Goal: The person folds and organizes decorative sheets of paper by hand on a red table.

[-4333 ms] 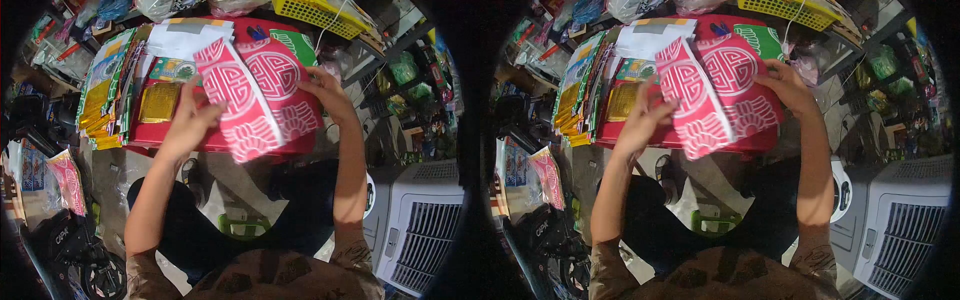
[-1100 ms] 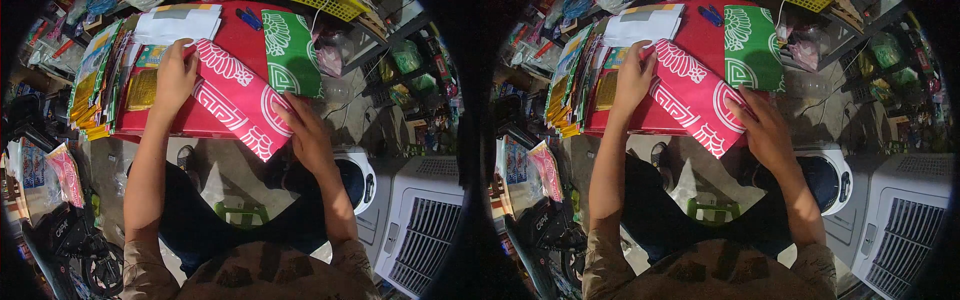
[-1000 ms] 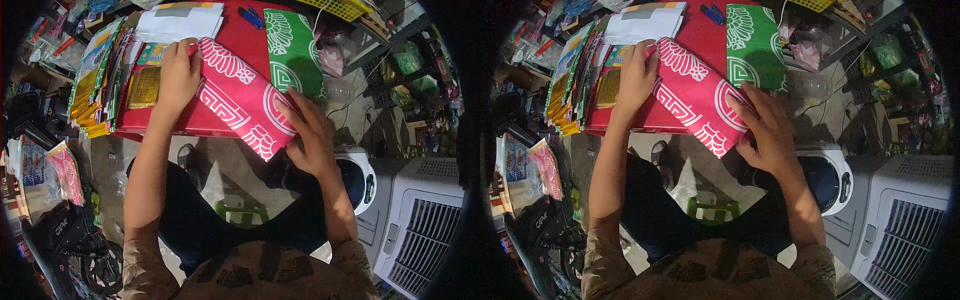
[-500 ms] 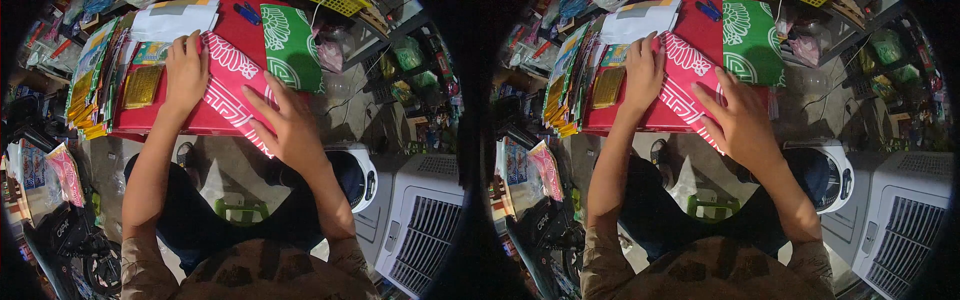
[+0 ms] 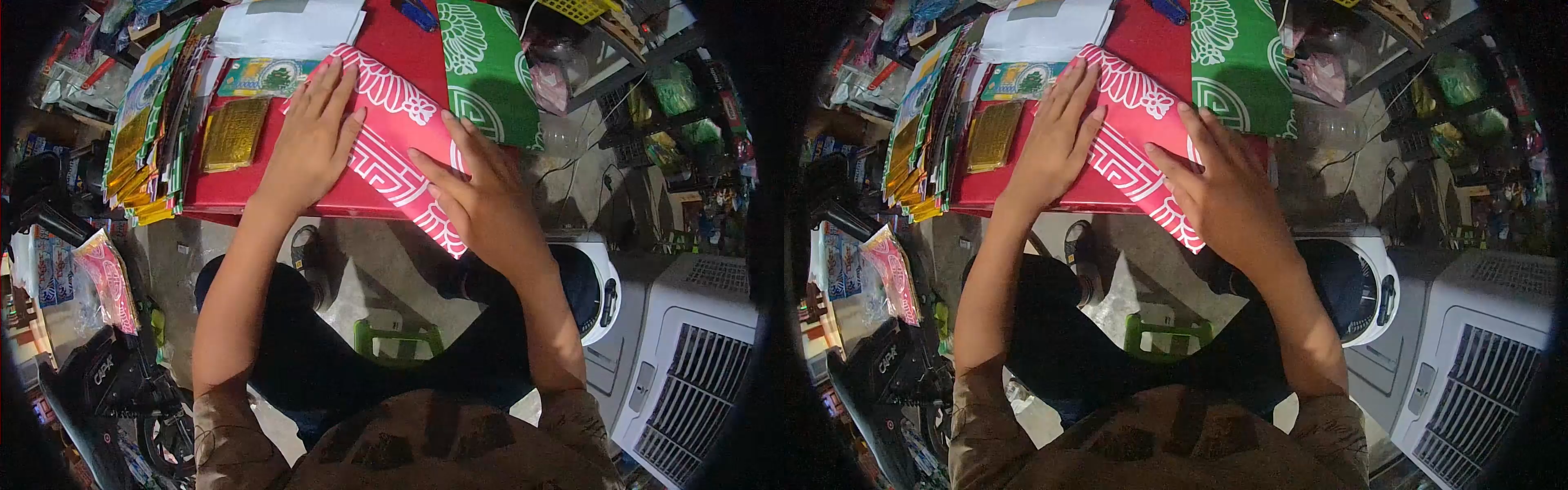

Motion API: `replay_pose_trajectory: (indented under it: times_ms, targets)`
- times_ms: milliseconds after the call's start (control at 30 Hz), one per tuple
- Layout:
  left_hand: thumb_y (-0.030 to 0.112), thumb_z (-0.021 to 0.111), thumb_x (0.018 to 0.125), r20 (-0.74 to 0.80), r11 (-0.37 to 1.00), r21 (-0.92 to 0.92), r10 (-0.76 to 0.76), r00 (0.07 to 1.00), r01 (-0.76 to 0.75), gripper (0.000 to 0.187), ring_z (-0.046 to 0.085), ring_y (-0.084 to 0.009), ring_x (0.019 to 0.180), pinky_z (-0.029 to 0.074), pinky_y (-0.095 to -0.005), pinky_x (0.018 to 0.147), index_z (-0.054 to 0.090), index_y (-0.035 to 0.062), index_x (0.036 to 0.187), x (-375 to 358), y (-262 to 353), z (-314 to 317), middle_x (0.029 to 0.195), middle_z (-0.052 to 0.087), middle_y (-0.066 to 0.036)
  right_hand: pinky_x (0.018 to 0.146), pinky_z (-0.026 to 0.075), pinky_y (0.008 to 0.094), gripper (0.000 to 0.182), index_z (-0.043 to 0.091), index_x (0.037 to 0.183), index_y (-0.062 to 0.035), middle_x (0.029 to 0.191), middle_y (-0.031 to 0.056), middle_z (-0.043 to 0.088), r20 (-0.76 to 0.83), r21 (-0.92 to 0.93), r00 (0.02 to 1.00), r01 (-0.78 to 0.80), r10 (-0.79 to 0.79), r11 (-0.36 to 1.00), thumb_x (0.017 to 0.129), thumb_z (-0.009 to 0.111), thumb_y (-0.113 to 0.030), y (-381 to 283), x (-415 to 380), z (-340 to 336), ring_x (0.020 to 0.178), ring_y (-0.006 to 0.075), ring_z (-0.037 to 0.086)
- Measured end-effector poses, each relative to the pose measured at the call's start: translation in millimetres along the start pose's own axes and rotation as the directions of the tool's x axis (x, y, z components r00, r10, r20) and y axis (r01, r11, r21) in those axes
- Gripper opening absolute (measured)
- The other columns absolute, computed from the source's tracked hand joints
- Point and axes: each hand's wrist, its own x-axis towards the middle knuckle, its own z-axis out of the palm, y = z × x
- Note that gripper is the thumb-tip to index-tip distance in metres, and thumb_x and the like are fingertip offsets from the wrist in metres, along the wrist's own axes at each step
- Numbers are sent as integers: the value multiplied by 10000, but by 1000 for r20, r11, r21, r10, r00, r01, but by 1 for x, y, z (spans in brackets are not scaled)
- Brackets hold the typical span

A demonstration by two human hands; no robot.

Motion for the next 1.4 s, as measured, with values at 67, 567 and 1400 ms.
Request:
replay_pose_trajectory:
  times_ms: [67, 567, 1400]
  targets:
    - [341, 478, 1131, 25, 1000, 8, 7, 1000, -7, 604, 313, -376, 1597, 188, -511, 1318, 385, 29, 1639, -2, -2, 0, 1718, 331, -222, 1216, 399, 542, 460, 700, 1438, -220, 1663, 159, 410, 2, 0, 1000, -4, 4, 1000, 979, 722, -218, 0, 0, 0, 1525, 382, 422]
    - [338, 484, 1129, 47, 1000, 19, -14, 999, 13, 595, 338, -368, 1586, 213, -504, 1312, 400, 47, 1641, -4, -3, 1, 1718, 340, -209, 1218, 401, 538, 408, 727, 1402, -201, 1655, 167, 418, 14, -28, 1000, 19, -19, 999, 997, 690, -222, 2, 3, -3, 1500, 383, 450]
    - [263, 461, 1146, 77, 995, 97, -25, 997, 18, 544, 341, -378, 1583, 208, -524, 1309, 426, -29, 1603, -7, -2, 5, 1689, 373, -244, 1236, 390, 492, 453, 694, 1449, -277, 1675, 115, 420, 83, 5, 996, 44, -44, 999, 1009, 666, -177, 16, 7, -12, 1529, 341, 436]
